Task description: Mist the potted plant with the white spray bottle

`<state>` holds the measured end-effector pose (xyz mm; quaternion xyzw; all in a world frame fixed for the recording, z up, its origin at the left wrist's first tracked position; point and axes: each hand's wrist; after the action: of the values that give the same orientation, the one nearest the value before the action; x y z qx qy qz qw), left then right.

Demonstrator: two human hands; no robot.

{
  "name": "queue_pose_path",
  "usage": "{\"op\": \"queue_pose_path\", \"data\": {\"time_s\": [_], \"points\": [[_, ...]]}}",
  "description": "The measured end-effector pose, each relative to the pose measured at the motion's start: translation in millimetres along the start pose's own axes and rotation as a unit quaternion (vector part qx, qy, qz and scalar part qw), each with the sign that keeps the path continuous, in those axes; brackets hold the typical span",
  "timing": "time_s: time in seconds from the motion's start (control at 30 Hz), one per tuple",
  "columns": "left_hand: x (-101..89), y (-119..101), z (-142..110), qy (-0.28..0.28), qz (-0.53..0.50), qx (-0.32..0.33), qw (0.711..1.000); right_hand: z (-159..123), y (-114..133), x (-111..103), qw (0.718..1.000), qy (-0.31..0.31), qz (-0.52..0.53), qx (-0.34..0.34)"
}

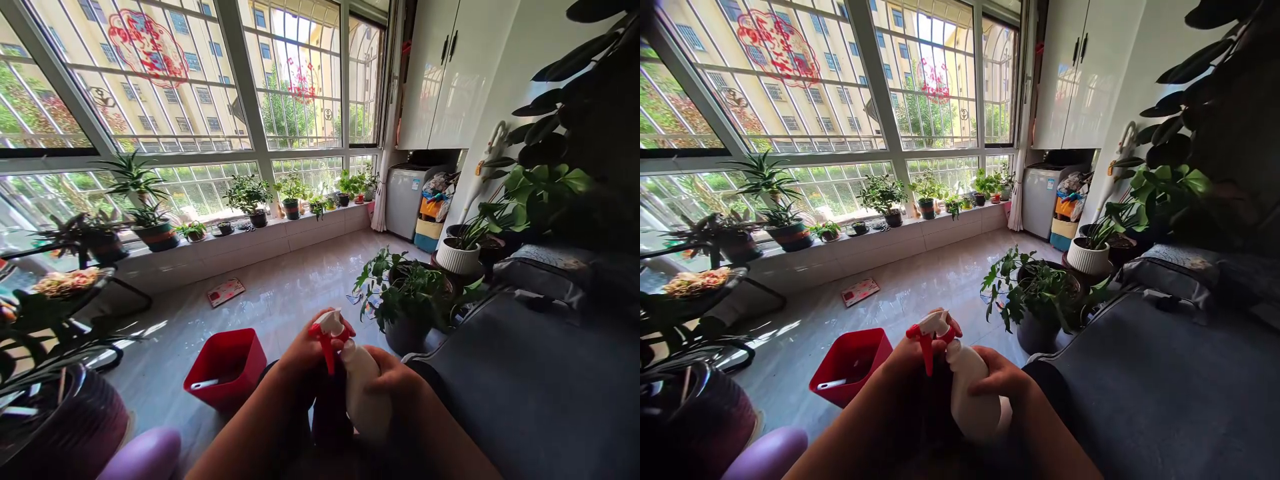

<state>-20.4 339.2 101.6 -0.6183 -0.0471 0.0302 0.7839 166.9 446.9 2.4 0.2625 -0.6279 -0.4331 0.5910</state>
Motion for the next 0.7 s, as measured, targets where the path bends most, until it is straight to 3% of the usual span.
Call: {"op": "queue_pose_path", "data": {"time_s": [0.3, 0.43, 0.7], "points": [[1.2, -23.2, -15.8, -0.051, 0.093, 0.003, 0.994, 0.2, -7.0, -11.3, 0.987, -0.082, -0.116, -0.072], [8.0, -27.6, -18.2, -0.081, 0.068, 0.043, 0.993, 1.2, -14.6, -16.4, 0.976, -0.092, -0.173, -0.095], [13.3, -61.1, -27.5, -0.094, 0.064, 0.075, 0.991, 3.1, -29.1, -27.8, 0.97, -0.119, -0.169, -0.129]]}}
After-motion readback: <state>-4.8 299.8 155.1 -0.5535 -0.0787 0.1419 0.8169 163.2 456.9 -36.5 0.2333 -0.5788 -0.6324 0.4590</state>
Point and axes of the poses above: each hand's wrist, its own z-axis towards the middle knuckle, its own x-axis out of the palm, y = z × x, and after that the axes turned 5 degrees about z, right-handed
